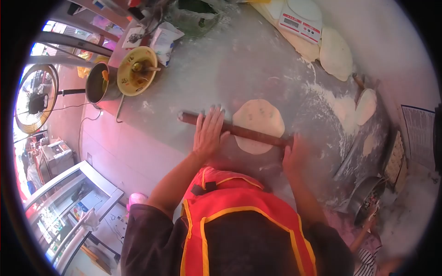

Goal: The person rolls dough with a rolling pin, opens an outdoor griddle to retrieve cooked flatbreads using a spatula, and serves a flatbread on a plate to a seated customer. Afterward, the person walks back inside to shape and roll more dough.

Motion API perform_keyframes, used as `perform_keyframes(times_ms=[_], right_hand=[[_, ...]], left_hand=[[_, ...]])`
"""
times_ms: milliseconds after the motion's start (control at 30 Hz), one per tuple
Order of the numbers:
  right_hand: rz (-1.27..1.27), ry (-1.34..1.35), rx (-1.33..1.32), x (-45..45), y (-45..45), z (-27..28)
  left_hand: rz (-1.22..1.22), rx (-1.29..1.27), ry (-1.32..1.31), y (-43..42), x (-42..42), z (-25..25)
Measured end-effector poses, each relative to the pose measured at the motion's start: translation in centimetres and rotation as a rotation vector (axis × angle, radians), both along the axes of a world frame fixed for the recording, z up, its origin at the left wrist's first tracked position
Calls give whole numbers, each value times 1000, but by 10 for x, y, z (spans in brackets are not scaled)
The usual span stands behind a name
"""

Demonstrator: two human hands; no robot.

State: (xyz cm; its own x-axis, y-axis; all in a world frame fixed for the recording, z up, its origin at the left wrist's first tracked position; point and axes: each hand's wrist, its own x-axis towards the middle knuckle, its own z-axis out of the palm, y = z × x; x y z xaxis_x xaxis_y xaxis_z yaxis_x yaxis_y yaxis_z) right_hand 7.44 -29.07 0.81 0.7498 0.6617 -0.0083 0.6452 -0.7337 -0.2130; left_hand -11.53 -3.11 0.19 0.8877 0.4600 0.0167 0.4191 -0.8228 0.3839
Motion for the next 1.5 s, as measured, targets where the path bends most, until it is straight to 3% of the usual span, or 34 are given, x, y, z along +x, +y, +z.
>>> perform_keyframes(times_ms=[167, 333, 400, 467, 567, 633, 733, 833, 933, 1000, 1100, 1133, 1200, 1233, 1333, 1433, 1500], right_hand=[[-74, -192, -7, 81, 65, -4], [-104, -362, 34, 163, 104, -10], [-15, -321, 91, 149, 96, -13], [-67, -96, 134, 93, 66, -8], [30, -87, 71, 2, 13, -1], [30, -24, 89, -30, -3, 1], [-70, 9, 120, 41, 18, -6], [-28, -89, -20, 47, 35, -2], [-60, -15, 22, -20, 7, 14], [-8, -44, 29, -72, -38, -9], [51, -18, 112, -80, -47, 2], [56, 114, 67, -70, -49, 2], [62, 357, -4, -17, -31, -3], [131, 247, 76, 1, -19, -1], [126, -285, 198, 17, 47, 72], [-170, -193, 447, 43, 71, 20], [-259, 288, 448, 51, 90, -27]], left_hand=[[-46, 221, 48, 65, 112, 2], [-42, 398, -157, 118, 210, -4], [-77, 338, -141, 109, 187, -2], [-91, 250, -67, 79, 126, 1], [-83, 97, -127, 32, 28, -2], [-186, 101, -114, 44, 16, -19], [-177, 169, -119, 77, 60, -35], [-73, 256, -104, 73, 82, -3], [-79, 150, -49, 43, 18, 9], [-58, 48, -55, 12, -42, 7], [-121, 139, -23, 9, -63, 1], [-162, 227, -184, 23, -47, 0], [-205, 85, -43, 50, -29, -2], [-224, 13, 29, 58, -23, -2], [6, 100, -87, 67, -34, 24], [287, 55, 3, 72, -55, 30], [432, 84, 30, 82, -65, 10]])
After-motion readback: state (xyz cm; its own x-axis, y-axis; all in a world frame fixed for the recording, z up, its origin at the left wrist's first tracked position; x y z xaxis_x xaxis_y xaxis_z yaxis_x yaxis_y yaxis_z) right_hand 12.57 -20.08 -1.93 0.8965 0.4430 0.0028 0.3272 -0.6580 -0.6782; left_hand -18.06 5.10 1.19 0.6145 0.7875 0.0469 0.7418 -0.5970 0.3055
